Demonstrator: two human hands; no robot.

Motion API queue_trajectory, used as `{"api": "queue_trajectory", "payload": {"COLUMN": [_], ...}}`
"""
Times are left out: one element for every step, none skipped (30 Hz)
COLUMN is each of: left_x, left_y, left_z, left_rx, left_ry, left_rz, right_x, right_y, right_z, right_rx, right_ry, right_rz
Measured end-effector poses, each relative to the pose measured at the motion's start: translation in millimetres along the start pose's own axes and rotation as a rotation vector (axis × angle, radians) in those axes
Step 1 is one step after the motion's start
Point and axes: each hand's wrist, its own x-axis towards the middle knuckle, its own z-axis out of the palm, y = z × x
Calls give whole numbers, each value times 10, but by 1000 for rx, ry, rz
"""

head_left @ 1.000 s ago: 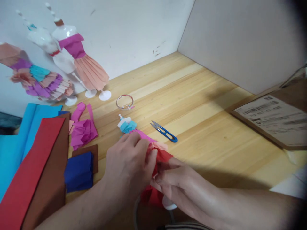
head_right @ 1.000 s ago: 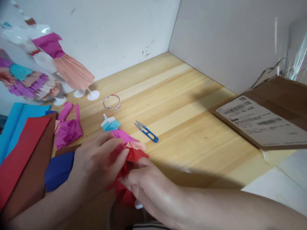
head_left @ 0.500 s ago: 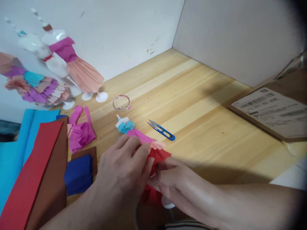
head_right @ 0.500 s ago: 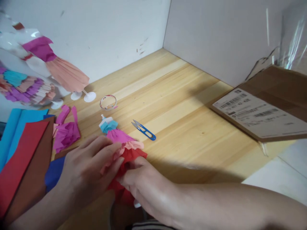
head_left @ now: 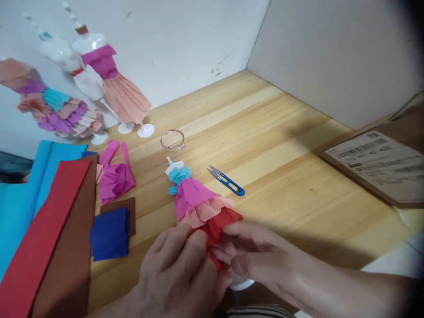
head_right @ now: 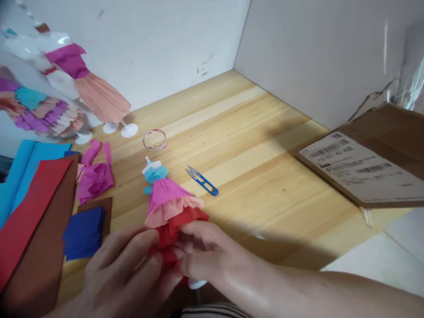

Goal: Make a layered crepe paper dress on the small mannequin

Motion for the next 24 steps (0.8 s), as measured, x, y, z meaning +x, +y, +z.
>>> {"api": "queue_trajectory", "payload": {"left_x": [-46,-77,-94,-100,-96,-85,-70,-51,-32,-13,6,22,37,49,59,67,75,82,89,97,106,114,122,129], "left_y": [23,43,61,76,90,102,114,124,132,139,142,142,138,130,120,107,94,81,69,58,49,42,36,31], "left_z": [38,71,98,121,139,156,172,190,212,236,263,291,318,343,363,377,387,392,395,395,395,396,397,399], "left_rx": [32,65,93,114,129,137,140,144,155,169,185,202,220,238,254,270,284,294,303,310,316,323,331,338], "left_ry": [69,127,179,202,208,208,198,198,203,210,214,215,209,195,174,161,155,154,158,165,168,173,179,188], "left_rz": [-34,-70,-95,-123,-142,-149,-152,-156,-162,-170,-181,-191,-197,-199,-199,-199,-199,-200,-200,-199,-197,-197,-201,-206], "right_x": [-42,-88,-137,-181,-217,-237,-240,-224,-192,-147,-95,-42,6,48,81,106,123,135,143,149,153,156,159,161], "right_y": [6,5,-6,-29,-62,-104,-150,-197,-242,-280,-310,-332,-346,-354,-357,-358,-358,-358,-359,-360,-361,-360,-358,-355], "right_z": [-50,-99,-143,-180,-208,-227,-237,-239,-237,-231,-224,-217,-212,-208,-205,-204,-203,-202,-200,-198,-196,-195,-195,-196], "right_rx": [-67,-145,-261,-421,-605,-786,-951,-1088,-1202,-1299,-1380,-1451,-1513,-1567,-1616,-1659,-1700,-1737,-1768,-1794,-1814,-1826,-1831,-1832], "right_ry": [-39,-67,-83,-64,-28,51,153,261,350,404,423,420,412,404,403,405,409,412,414,411,403,398,399,401], "right_rz": [-15,-30,-49,-80,-156,-270,-405,-547,-673,-774,-851,-889,-903,-893,-869,-844,-824,-809,-804,-799,-791,-787,-784,-783]}}
